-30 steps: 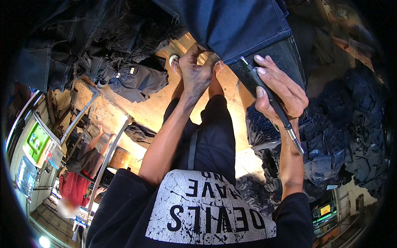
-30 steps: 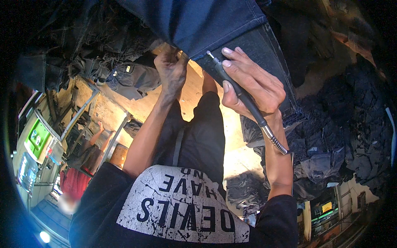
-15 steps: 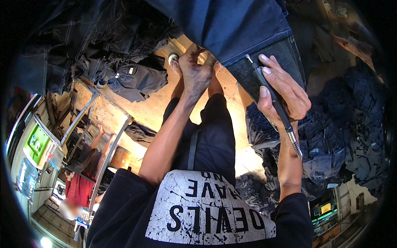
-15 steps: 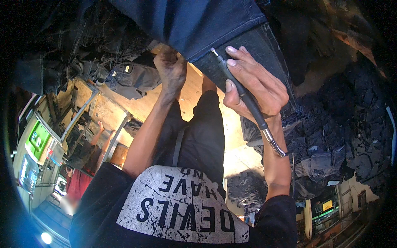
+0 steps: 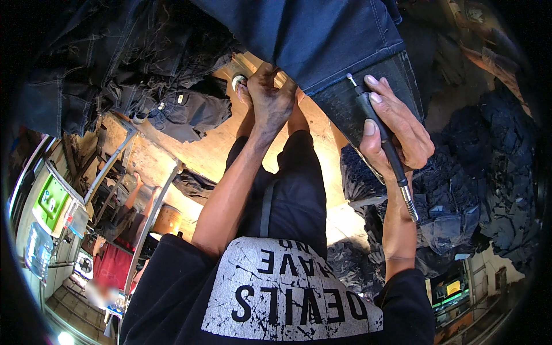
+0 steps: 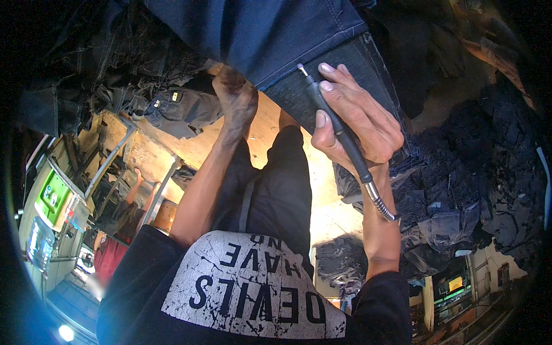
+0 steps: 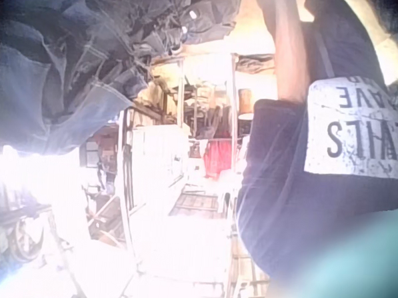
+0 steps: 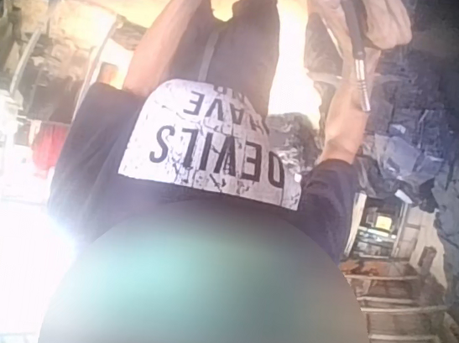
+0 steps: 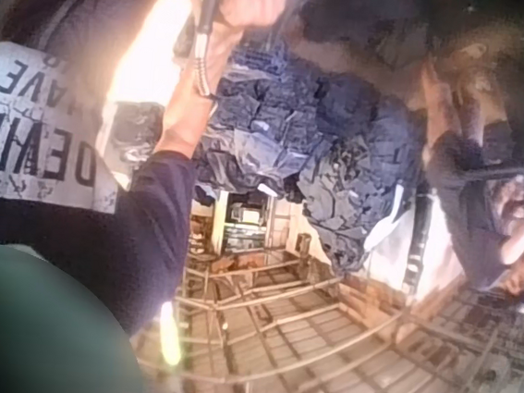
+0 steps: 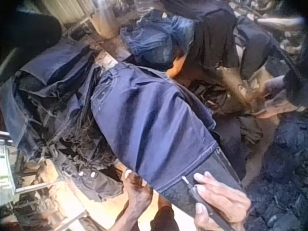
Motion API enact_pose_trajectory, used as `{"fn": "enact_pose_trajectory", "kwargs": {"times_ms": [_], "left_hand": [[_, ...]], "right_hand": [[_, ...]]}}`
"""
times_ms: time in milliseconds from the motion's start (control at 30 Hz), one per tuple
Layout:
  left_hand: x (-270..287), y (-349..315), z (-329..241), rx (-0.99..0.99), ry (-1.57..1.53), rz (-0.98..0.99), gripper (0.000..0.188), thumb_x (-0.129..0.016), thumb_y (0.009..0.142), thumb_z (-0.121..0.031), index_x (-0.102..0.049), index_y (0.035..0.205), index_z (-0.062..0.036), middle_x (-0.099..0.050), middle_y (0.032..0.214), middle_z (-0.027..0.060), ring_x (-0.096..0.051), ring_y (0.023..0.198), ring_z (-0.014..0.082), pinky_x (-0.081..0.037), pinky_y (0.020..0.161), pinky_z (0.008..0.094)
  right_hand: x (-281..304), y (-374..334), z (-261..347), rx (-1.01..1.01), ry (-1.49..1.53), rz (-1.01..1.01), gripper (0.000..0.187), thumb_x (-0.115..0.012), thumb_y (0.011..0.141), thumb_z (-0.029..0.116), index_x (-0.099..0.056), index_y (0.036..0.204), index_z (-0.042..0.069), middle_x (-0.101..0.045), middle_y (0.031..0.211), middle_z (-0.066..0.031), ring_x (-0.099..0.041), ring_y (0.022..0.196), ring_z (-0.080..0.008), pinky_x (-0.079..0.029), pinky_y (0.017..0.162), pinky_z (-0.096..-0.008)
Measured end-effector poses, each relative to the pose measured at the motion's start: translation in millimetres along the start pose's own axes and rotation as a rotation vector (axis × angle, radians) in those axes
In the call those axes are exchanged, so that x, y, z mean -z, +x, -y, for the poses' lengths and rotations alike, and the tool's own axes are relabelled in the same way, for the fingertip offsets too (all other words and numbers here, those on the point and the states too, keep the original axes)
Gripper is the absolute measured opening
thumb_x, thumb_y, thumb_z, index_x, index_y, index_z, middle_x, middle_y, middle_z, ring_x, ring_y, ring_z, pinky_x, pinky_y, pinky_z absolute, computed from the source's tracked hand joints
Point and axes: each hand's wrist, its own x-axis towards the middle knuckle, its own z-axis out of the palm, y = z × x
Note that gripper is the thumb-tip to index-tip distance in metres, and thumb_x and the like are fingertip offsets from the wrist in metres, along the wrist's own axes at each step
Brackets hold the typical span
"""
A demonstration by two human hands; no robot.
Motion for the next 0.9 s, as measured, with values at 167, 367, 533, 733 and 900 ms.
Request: {"fn": "enact_pose_trajectory", "kwargs": {"times_ms": [167,367,533,733,900], "left_hand": [[1,0,8,0.003,0.084,0.055,0.019,-0.075,0.096,0.001,-0.071,0.114,0.0032,-0.079,0.113,0.0062,-0.071,0.099,0.0128,-0.054,0.087,0.0297],[0,2,9,-0.083,0.019,0.072,0.021,-0.077,0.096,-0.004,-0.071,0.115,0.0032,-0.077,0.118,0.0085,-0.07,0.106,0.0169,-0.053,0.092,0.0353],[-4,1,9,0.008,-0.046,0.048,0.023,-0.08,0.096,-0.009,-0.071,0.113,0.0029,-0.076,0.116,0.009,-0.069,0.106,0.0178,-0.052,0.091,0.036],[-8,7,8,-0.025,-0.034,0.043,0.028,-0.084,0.095,-0.016,-0.07,0.111,0.0035,-0.076,0.114,0.0098,-0.069,0.107,0.0203,-0.051,0.092,0.0389],[-9,1,15,0.047,-0.002,-0.011,0.037,-0.087,0.092,-0.022,-0.068,0.113,0.0019,-0.072,0.118,0.0111,-0.067,0.111,0.0233,-0.048,0.096,0.0411]], "right_hand": [[3,0,3,-0.039,-0.008,0.016,0.028,-0.07,0.092,0.009,-0.077,0.115,-0.005,-0.078,0.118,-0.0271,-0.076,0.117,-0.0407,-0.058,0.107,-0.0555],[4,0,3,-0.041,-0.013,0.009,0.029,-0.068,0.092,0.008,-0.077,0.116,-0.006,-0.078,0.118,-0.0283,-0.075,0.118,-0.0425,-0.058,0.106,-0.0574],[4,0,2,-0.036,-0.02,-0.006,0.03,-0.068,0.092,0.007,-0.076,0.117,-0.006,-0.077,0.118,-0.0295,-0.075,0.117,-0.0437,-0.058,0.106,-0.0582],[1,-1,-3,-0.042,-0.009,-0.088,0.03,-0.074,0.085,0.009,-0.08,0.112,-0.005,-0.08,0.112,-0.0256,-0.078,0.112,-0.0406,-0.06,0.103,-0.0547],[1,-2,-5,-0.056,-0.015,-0.098,0.031,-0.074,0.084,0.008,-0.08,0.111,-0.005,-0.08,0.11,-0.0251,-0.078,0.112,-0.0406,-0.06,0.103,-0.0546]]}}
